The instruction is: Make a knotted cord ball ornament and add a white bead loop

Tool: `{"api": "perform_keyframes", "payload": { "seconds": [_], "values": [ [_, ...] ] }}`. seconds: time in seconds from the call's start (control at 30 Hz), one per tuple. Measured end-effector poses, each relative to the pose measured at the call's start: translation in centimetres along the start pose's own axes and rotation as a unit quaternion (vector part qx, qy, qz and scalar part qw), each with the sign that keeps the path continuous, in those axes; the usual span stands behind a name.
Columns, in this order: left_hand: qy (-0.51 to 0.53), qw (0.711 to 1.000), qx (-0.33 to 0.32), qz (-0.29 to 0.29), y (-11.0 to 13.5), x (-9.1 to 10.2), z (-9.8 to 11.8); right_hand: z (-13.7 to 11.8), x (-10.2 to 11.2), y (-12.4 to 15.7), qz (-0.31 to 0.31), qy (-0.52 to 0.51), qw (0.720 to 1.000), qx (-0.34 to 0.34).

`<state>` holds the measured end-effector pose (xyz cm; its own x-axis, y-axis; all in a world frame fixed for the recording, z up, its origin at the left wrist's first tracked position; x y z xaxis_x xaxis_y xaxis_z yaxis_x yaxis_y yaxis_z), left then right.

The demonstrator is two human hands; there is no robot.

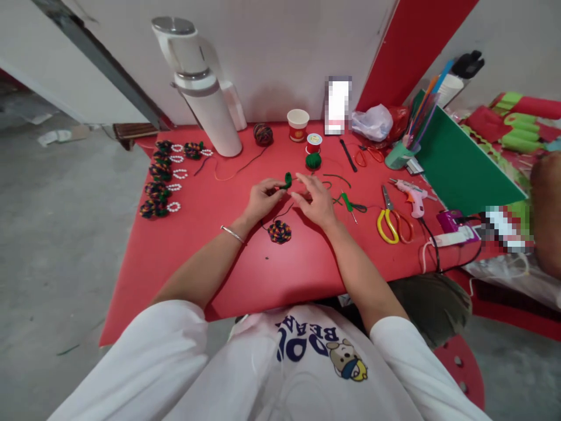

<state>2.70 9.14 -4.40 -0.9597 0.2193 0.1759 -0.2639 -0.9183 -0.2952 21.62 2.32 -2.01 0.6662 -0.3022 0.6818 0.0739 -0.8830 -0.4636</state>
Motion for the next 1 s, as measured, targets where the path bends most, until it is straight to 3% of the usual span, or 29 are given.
{"api": "perform_keyframes", "payload": {
  "seconds": [0.07,0.17,0.27,0.33,0.4,0.5,0.6,0.8,0.9,0.97,1.0],
  "values": [
    [-0.012,0.999,-0.022,-0.025,1.3,0.1,0.6,0.0,-1.0,0.1,-0.053,-0.062,0.997,0.012],
    [-0.035,0.998,-0.038,-0.041,3.0,0.3,1.5,0.1,-1.9,0.3,-0.067,-0.135,0.989,0.0],
    [-0.114,0.992,-0.041,0.034,4.4,1.1,2.6,0.3,-2.1,0.3,-0.053,-0.2,0.977,-0.047],
    [-0.184,0.975,-0.042,0.118,5.6,1.9,3.4,0.5,-2.2,0.2,-0.044,-0.234,0.968,-0.08],
    [-0.253,0.954,-0.041,0.153,7.0,2.7,4.2,0.6,-2.2,0.1,-0.029,-0.258,0.961,-0.1],
    [-0.323,0.943,0.005,0.084,9.0,2.9,5.0,0.5,-2.0,-0.1,-0.01,-0.278,0.955,-0.107],
    [-0.325,0.945,0.032,0.017,10.2,2.3,5.6,0.4,-1.8,-0.1,-0.02,-0.305,0.944,-0.126],
    [-0.239,0.97,0.041,-0.026,9.8,1.0,5.9,1.0,-1.6,-0.2,-0.003,-0.279,0.952,-0.13],
    [-0.237,0.971,-0.027,0.03,9.7,1.3,6.4,1.3,-1.5,-0.4,0.009,-0.271,0.953,-0.132],
    [-0.277,0.952,-0.111,0.062,9.9,1.6,6.8,1.3,-1.3,-0.5,0.019,-0.269,0.953,-0.135],
    [-0.299,0.942,-0.146,0.051,10.1,1.6,6.9,1.3,-1.2,-0.5,0.019,-0.277,0.95,-0.146]
  ]
}}
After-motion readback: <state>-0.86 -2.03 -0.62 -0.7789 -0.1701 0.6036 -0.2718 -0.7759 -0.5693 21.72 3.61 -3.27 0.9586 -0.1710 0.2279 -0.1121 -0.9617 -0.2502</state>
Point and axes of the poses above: each hand's wrist, its own y-axis away from the middle knuckle, its own x-axis out of the back of the hand, z = x × y, the point moved 1 cm from there along -y, towards the middle knuckle, and after that the axes turned 3 degrees about y, right-handed, at the moved point
